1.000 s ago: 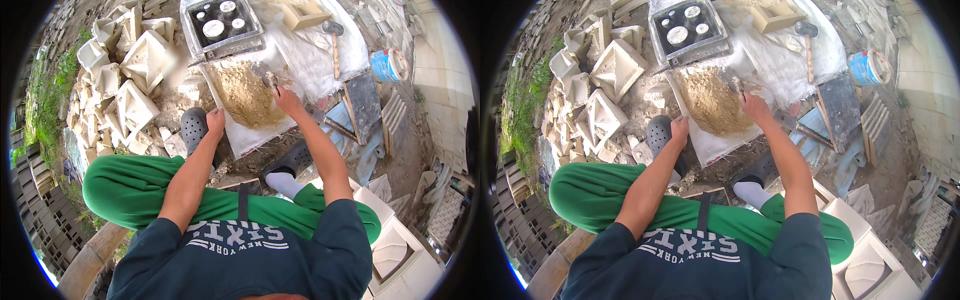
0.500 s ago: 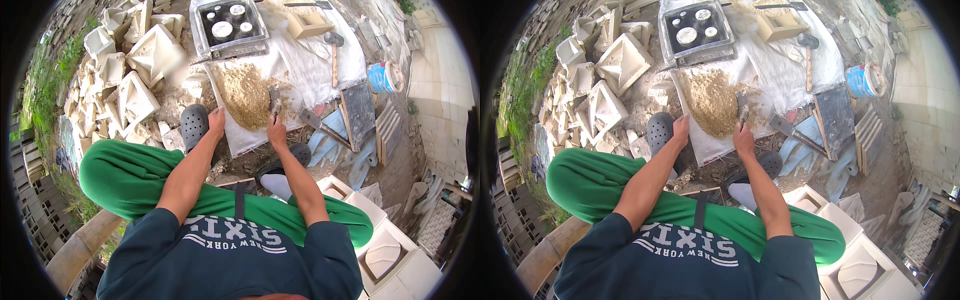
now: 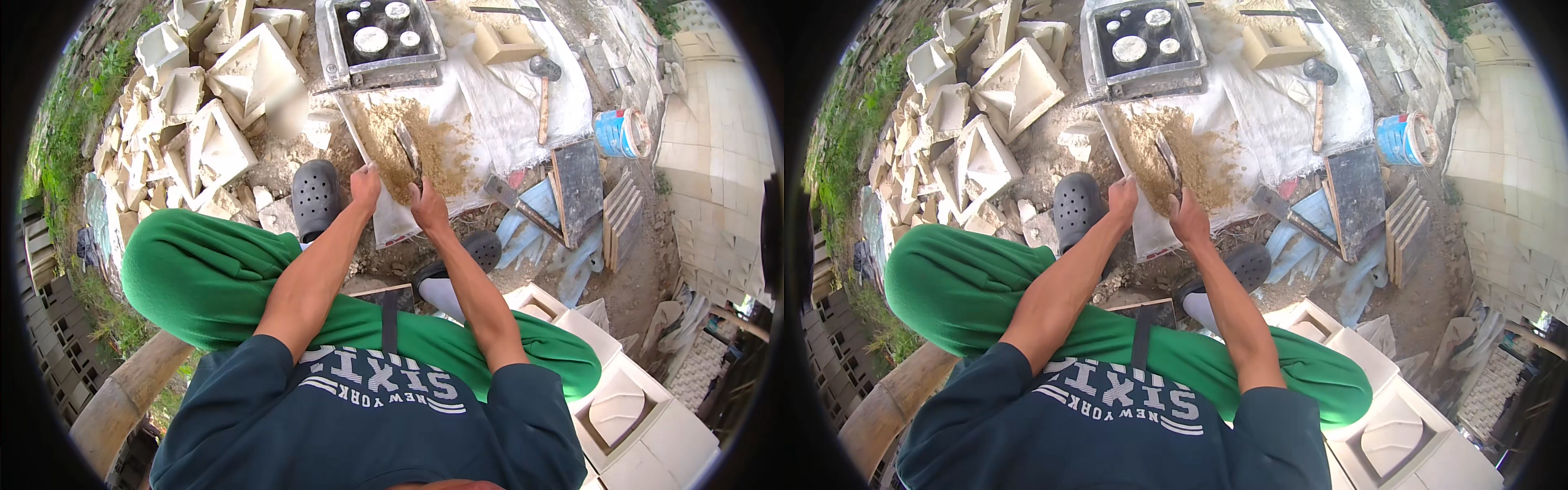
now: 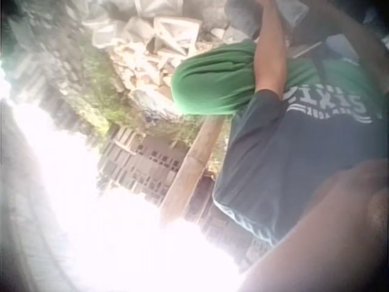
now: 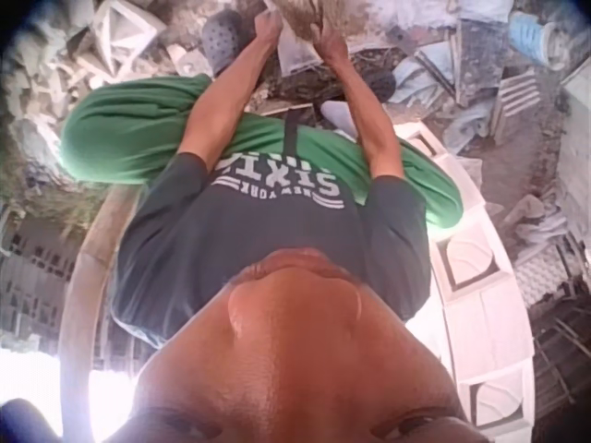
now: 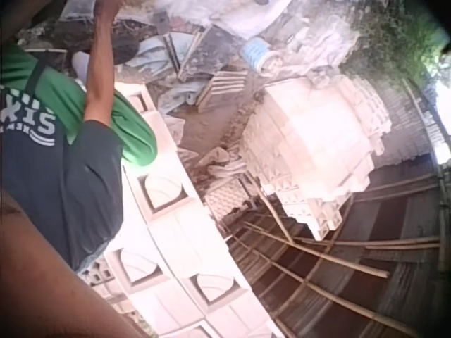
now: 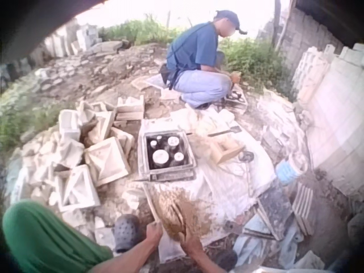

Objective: The person mixes a light-colored powder and a liquid in a container using a small trowel and their hands, then handles a mold.

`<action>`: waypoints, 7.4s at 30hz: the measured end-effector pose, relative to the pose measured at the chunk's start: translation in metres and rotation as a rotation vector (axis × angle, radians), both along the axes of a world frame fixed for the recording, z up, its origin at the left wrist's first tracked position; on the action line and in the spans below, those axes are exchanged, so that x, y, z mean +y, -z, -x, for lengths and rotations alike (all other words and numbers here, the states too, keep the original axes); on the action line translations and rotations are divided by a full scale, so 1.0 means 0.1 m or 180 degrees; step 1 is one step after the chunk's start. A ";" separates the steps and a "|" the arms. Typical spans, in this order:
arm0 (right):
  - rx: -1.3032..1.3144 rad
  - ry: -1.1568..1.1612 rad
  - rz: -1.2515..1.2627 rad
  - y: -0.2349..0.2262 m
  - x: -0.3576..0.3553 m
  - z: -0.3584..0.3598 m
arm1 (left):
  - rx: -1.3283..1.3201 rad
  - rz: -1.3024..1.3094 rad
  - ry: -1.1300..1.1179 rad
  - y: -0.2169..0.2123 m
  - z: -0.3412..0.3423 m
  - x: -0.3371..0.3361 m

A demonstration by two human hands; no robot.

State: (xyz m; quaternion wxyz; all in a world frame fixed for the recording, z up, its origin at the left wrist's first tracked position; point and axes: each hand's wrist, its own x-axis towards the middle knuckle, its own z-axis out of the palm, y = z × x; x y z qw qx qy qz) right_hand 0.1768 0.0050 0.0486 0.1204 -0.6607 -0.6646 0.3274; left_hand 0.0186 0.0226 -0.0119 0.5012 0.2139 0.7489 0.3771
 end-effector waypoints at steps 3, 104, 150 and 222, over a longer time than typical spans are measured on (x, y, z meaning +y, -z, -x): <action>0.0364 0.0368 -0.0515 0.09 -0.17 0.12 | -0.0421 -0.0083 -0.0355 0.04 -0.03 -0.03; -0.0423 -0.0664 0.0246 0.33 1.74 -1.00 | -0.0146 0.0126 -0.0182 -0.13 0.12 0.08; -0.0342 0.0120 -0.0146 0.17 -0.33 -0.38 | -0.0347 0.0156 0.0466 0.05 -0.13 -0.40; 0.0045 0.2704 0.0216 0.22 -0.70 0.11 | -0.0487 0.0266 0.0168 0.06 0.03 -0.29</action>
